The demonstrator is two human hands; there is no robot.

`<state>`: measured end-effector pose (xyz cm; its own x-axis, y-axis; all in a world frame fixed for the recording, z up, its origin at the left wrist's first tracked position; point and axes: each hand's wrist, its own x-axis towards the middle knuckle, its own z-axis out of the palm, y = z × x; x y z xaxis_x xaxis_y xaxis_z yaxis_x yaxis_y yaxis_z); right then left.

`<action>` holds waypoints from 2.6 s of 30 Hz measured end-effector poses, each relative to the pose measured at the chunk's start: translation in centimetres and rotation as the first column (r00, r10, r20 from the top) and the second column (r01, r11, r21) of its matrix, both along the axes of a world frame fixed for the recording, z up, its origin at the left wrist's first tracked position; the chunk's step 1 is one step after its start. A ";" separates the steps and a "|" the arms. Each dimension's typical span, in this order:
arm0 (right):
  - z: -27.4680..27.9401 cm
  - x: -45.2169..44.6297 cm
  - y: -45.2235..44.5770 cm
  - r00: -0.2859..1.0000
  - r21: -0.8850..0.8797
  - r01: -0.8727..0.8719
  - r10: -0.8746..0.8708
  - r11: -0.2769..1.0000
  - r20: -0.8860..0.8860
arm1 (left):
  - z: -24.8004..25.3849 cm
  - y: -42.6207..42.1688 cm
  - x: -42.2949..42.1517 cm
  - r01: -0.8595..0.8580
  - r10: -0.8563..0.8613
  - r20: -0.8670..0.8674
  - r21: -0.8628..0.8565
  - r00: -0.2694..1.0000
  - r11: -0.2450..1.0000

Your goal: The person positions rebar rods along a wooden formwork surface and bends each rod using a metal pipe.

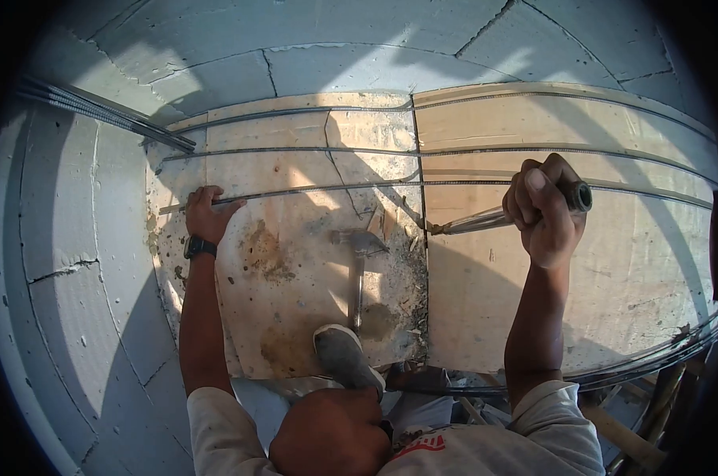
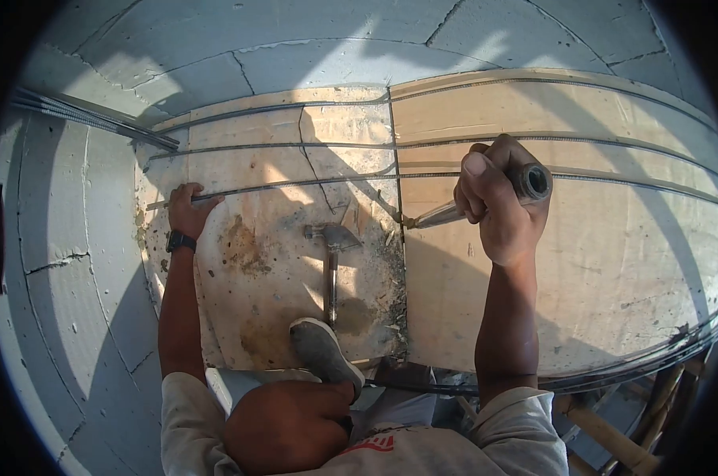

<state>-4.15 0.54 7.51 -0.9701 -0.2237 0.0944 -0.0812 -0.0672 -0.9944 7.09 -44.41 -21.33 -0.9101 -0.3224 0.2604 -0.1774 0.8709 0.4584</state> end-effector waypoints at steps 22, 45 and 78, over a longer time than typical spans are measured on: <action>-4.9 9.3 5.2 0.953 -0.040 -0.002 -0.010 0.999 -0.301 | 3.0 7.6 6.8 -0.048 0.048 -0.005 -0.179 0.999 0.983; 3.7 30.7 24.4 0.874 -0.343 -0.139 0.278 0.929 0.399 | 10.4 32.4 34.4 -0.316 0.245 0.200 0.600 0.949 0.734; -0.4 52.7 56.8 0.250 0.458 0.868 -0.966 0.193 -0.067 | 3.8 53.0 32.2 0.473 -0.804 0.569 0.669 0.171 0.574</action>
